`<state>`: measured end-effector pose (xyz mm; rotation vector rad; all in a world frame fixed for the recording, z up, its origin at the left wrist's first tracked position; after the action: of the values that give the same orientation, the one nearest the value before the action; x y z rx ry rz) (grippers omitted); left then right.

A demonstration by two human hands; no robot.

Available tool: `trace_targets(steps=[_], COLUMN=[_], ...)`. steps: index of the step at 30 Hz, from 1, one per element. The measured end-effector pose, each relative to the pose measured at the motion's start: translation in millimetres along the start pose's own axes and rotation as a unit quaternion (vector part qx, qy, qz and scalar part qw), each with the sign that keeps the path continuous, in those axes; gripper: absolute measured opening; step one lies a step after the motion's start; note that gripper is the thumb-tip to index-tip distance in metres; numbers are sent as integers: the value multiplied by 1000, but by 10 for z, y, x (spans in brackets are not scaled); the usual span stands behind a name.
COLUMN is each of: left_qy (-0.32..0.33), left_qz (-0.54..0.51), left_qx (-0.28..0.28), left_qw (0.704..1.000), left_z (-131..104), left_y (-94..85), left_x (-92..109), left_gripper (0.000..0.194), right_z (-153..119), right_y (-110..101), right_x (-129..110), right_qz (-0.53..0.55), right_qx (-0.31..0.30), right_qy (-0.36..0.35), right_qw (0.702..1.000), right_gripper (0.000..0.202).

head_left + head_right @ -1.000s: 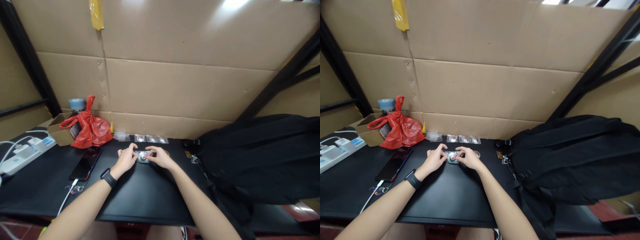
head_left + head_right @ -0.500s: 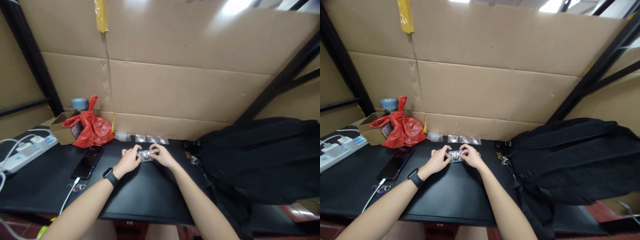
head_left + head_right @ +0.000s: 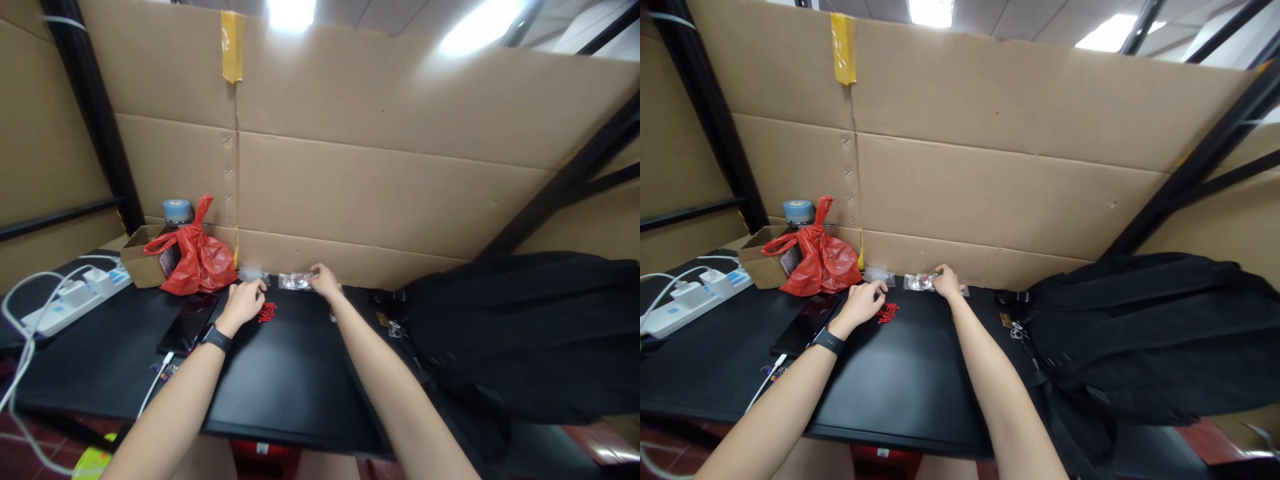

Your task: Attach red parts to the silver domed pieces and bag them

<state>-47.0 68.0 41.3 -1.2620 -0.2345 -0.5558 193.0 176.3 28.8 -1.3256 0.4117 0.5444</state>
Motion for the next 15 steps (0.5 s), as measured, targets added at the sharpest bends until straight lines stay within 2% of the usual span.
trace_targets(steps=[3, 5, 7, 10, 13, 15], left_qy=[53, 72, 76, 72, 68, 69], left_qz=[-4, -1, 2, 10, 31, 46], left_qx=[-49, -55, -55, -64, -63, -58], left_qw=[997, 996, 996, 995, 995, 995], left_z=[-1, -5, -8, -14, -16, -17], left_y=[88, 137, 176, 225, 227, 208], left_x=[-1, -6, -12, -1, 36, 72], left_gripper=[19, 18, 18, 19, 17, 17], right_z=[-1, -44, -99, -213, -408, -568], right_y=[34, 12, -22, -80, -155, -209], right_x=[19, 15, 37, 159, 334, 473], right_qz=[-43, -81, -105, -117, -112, -95], right_qx=[38, 61, 59, 7, -52, -77], right_qy=[32, 26, 14, -8, -51, -55], right_qw=[998, 995, 993, 993, 991, 991], right_gripper=[32, 32, 25, 19, 30, 37])
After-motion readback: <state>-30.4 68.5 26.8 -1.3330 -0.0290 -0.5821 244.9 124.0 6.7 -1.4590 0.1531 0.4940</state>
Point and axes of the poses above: each hand's wrist, its own z-axis towards the middle knuckle, its own y-axis out of the palm, x = y × z, the point moved 7 cm from there along z, towards the middle knuckle, and after that the axes turned 1 degree about -z, right-handed, at the moved point
